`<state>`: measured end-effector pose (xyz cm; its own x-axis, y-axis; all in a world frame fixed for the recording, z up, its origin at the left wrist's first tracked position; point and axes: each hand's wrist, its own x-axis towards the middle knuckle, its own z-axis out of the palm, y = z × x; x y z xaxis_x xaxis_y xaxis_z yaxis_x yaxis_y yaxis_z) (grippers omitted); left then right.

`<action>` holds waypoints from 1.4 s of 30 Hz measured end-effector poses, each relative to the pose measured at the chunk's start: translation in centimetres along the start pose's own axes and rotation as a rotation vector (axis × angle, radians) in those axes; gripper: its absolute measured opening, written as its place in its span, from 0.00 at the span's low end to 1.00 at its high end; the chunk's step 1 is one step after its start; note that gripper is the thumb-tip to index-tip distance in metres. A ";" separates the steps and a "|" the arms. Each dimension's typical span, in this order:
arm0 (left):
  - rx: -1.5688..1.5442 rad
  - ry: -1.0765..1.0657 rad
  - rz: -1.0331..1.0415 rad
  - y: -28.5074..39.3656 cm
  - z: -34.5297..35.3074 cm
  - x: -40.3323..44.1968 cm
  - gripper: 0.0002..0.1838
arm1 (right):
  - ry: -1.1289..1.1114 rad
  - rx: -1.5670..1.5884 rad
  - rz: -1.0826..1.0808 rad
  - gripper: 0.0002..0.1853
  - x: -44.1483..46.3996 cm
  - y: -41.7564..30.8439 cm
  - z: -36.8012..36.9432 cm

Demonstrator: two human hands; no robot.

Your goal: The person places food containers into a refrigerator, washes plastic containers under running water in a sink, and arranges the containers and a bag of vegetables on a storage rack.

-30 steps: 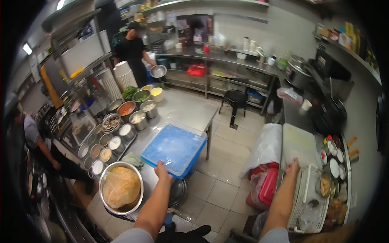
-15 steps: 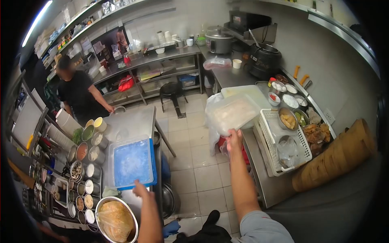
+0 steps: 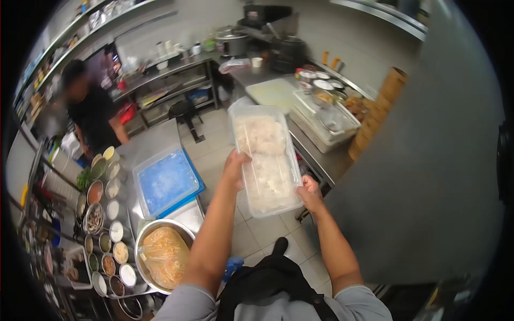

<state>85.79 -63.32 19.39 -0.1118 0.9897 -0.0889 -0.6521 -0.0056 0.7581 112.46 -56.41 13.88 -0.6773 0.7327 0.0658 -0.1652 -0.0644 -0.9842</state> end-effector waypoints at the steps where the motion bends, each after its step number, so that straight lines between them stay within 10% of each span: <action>1: 0.112 0.109 0.188 -1.7 1.8 -1.9 0.29 | 0.135 -0.201 0.081 0.18 -1.5 -0.4 0.1; 13: 0.146 -0.007 0.545 -8.1 12.7 -15.5 0.35 | 0.656 -0.396 -0.091 0.18 -18.2 -6.9 4.7; 15: 0.189 -0.029 0.503 -8.3 14.8 -17.2 0.36 | 0.965 -1.145 -0.617 0.22 -21.0 -11.4 6.6; 18: 0.074 -0.066 0.348 -10.9 17.4 -19.6 0.37 | 0.729 -1.196 -0.667 0.26 -23.1 -16.3 7.1; 42: 0.406 -0.532 0.009 -30.6 32.4 -35.2 0.33 | 1.062 -1.673 -0.526 0.17 -56.6 -12.7 -0.5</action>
<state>133.95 -93.34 20.26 0.3370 0.9260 0.1701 -0.3071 -0.0626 0.9496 153.26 -96.76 22.61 -0.0965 0.5337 0.8401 0.9339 0.3404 -0.1090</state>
